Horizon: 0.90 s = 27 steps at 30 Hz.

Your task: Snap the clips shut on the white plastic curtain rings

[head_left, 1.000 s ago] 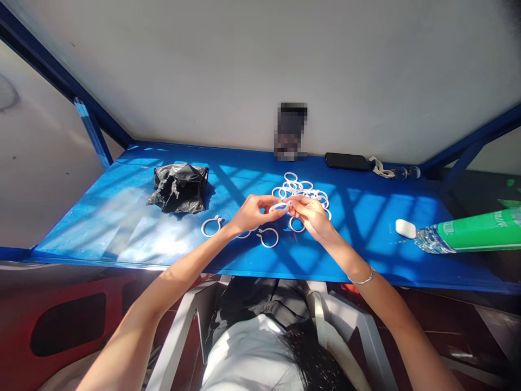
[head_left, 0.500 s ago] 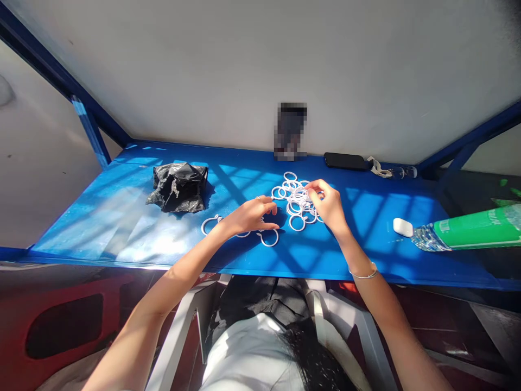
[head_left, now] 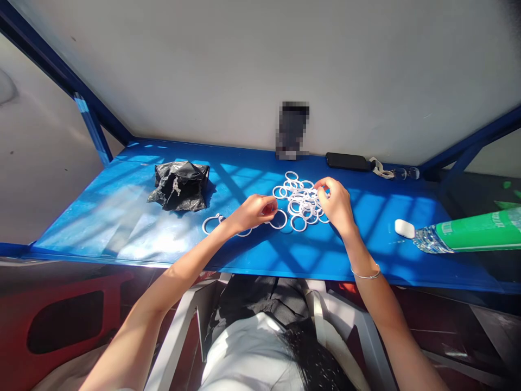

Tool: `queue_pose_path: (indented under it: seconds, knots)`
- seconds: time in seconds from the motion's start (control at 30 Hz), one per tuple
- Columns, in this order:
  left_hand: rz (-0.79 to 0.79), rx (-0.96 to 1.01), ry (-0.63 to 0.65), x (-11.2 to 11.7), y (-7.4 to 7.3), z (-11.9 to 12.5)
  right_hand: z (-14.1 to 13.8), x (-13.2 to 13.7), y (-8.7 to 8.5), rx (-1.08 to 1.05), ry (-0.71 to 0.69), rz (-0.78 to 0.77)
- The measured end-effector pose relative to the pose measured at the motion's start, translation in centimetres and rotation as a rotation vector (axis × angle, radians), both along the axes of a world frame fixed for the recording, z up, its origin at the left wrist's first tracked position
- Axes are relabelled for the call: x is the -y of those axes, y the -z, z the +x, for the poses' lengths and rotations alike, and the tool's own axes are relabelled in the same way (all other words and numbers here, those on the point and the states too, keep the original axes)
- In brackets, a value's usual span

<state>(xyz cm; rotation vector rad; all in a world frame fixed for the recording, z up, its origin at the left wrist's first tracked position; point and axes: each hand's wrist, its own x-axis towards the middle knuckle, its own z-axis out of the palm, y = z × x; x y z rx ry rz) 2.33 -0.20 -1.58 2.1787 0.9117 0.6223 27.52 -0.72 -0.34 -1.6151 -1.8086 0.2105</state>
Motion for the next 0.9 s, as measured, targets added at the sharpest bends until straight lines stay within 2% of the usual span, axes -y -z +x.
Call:
queue_pose_path:
  seconds: [0.13, 0.3, 0.5, 0.63, 0.77, 0.9]
  knots:
    - [-0.089, 0.202, -0.113, 0.1, -0.4, 0.0, -1.4, 0.8, -0.4, -0.137, -0.156, -0.020]
    - [-0.093, 0.301, -0.202, 0.4, -0.8, 0.2, -3.4, 1.9, 0.1, -0.291, -0.365, -0.135]
    - [-0.298, 0.539, -0.266, 0.5, -0.8, 0.6, -4.6, 2.8, 0.6, -0.396, -0.500, -0.260]
    - [-0.340, 0.601, -0.267, 0.7, -0.7, 0.9, -5.2, 3.0, 1.2, -0.527, -0.537, -0.293]
    - [-0.384, 0.628, -0.215, 0.9, -0.6, 1.2, -5.5, 2.9, 1.8, -0.683, -0.532, -0.335]
    - [-0.358, 0.592, -0.178, 1.1, -0.8, 1.3, -5.1, 2.4, 2.0, -0.688, -0.479, -0.294]
